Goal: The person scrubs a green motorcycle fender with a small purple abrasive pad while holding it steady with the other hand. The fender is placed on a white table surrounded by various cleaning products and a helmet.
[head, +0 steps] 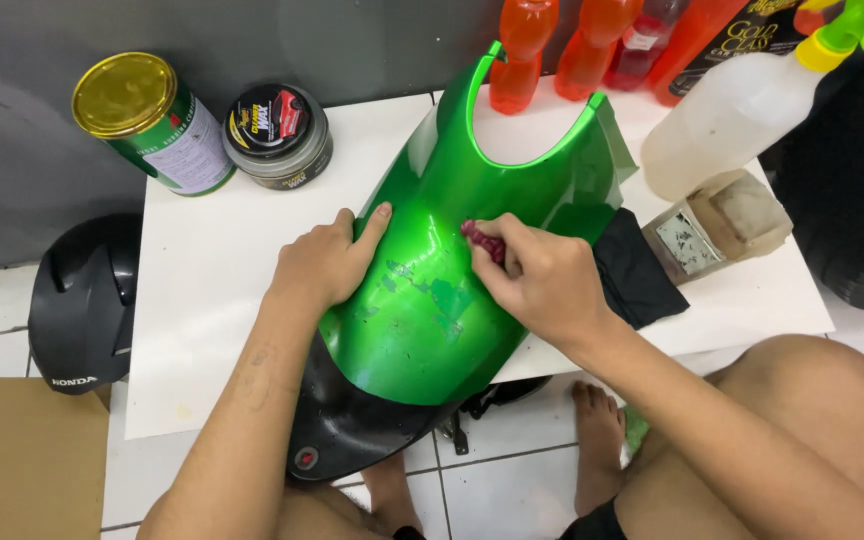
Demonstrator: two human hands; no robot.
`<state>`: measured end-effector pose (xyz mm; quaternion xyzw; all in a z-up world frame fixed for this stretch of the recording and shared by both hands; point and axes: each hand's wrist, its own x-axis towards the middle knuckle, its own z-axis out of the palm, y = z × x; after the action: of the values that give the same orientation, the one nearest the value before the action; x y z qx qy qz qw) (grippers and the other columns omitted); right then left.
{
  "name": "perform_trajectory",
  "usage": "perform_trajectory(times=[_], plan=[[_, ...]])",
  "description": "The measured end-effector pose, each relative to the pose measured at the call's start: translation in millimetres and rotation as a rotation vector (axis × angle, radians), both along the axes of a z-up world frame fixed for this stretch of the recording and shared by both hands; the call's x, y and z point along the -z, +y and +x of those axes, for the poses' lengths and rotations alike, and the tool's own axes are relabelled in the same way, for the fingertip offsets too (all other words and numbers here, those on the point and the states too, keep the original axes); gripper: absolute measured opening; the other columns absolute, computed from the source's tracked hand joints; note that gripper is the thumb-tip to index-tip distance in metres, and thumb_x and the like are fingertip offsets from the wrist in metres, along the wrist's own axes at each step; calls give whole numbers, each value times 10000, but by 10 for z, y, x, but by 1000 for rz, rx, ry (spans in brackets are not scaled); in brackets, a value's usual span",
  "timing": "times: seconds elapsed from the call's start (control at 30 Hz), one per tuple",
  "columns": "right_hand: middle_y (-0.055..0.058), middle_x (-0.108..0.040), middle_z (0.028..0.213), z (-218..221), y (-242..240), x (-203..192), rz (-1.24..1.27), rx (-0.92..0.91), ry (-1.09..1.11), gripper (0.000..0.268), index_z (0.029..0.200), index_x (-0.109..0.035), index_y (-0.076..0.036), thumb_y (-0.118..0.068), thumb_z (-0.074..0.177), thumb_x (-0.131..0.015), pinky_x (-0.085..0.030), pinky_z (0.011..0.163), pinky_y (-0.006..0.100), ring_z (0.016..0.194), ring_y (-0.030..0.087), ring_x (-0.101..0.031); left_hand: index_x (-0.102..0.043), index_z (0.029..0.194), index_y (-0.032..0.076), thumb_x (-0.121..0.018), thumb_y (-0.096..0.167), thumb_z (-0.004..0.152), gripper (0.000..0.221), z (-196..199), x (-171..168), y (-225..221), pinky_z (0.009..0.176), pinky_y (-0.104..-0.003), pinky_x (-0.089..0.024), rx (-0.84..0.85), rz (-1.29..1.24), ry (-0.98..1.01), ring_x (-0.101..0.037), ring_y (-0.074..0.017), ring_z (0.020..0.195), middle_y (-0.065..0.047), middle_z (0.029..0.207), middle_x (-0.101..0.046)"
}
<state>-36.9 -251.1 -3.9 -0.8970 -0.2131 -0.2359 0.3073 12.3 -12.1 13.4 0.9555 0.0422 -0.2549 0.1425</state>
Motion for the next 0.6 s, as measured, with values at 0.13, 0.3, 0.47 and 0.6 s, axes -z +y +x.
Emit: perform_trajectory(times=[0.13,0.3,0.47,0.6], plan=[[52,-591,468,-67,52,-83,-35,-141,105,96,971,-727,-122,-162,885,-719,-510,498,325,470,240,-644,-493,1477,88,5,812,930,1035,30,-67,-21,1081,-544,-415,-15,-13,-18,-609,-402,1283,-225,1311,-666],[-4,-529,463,-50,9,-57,2,-71,90,107,1020,-726,-133,-137,914,-729,-492,514,262,441,179,-576,-493,1472,81,-3,802,931,1026,11,-36,6,1079,-560,-407,-13,-8,-29,-600,-418,1288,-231,1315,-659],[12,-695,634,-8,-19,-202,102,-67,84,160,1049,-783,-121,-73,901,-744,-513,547,248,539,152,-636,-499,1466,73,0,797,927,1032,22,-31,-3,1083,-562,-409,9,-20,-14,-597,-422,1291,-239,1317,-656],[51,-746,704,-246,247,-144,131,-181,105,150,1027,-784,-130,-104,886,-739,-565,572,309,597,223,-702,-511,1453,78,-12,785,929,1012,26,-39,-26,1079,-558,-408,7,-28,-1,-600,-425,1285,-232,1309,-662]])
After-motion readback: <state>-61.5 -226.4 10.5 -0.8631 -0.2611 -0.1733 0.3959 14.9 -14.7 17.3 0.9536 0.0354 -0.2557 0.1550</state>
